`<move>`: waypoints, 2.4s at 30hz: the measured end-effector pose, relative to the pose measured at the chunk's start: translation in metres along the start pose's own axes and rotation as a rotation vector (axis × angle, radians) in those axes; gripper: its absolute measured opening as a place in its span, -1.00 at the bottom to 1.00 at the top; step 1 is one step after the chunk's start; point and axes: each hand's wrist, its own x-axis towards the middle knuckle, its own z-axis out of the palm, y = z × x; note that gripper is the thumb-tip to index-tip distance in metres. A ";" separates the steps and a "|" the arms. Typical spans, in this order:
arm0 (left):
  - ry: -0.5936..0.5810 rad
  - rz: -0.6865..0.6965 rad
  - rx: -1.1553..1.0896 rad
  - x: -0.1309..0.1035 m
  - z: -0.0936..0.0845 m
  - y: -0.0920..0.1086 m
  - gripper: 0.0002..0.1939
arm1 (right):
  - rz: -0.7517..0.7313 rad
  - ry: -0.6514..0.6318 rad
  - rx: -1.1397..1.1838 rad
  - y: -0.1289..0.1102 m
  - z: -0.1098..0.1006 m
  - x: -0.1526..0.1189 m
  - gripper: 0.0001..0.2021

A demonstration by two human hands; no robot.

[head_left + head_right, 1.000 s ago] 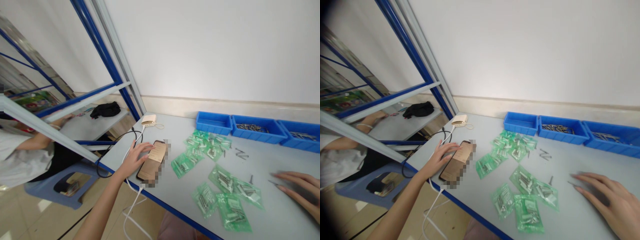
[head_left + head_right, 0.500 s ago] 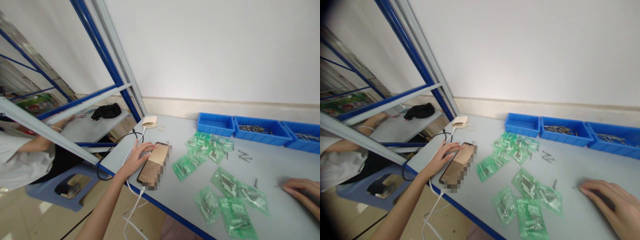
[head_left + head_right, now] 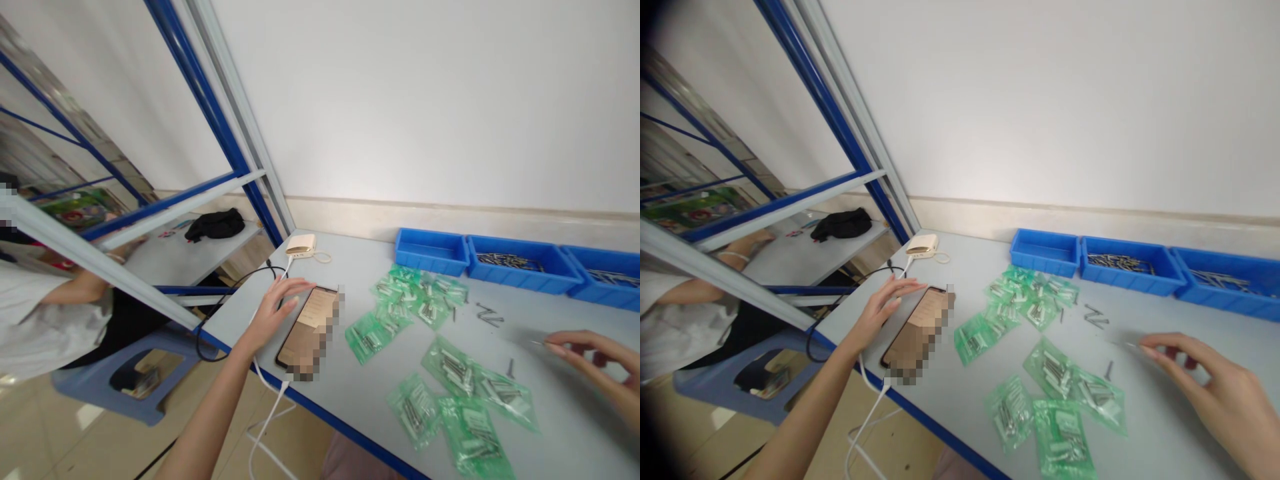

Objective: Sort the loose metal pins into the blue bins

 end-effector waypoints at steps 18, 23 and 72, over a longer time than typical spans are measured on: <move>-0.075 0.838 0.400 0.102 0.195 0.164 -0.73 | 0.228 -0.084 0.453 -0.035 0.017 0.032 -0.63; -0.026 0.786 0.340 0.099 0.199 0.153 -0.67 | 0.157 -0.141 0.435 -0.040 0.016 0.032 -0.64; -0.092 0.616 0.128 0.099 0.205 0.158 -0.66 | -0.711 0.134 -0.340 -0.028 0.025 0.027 -0.56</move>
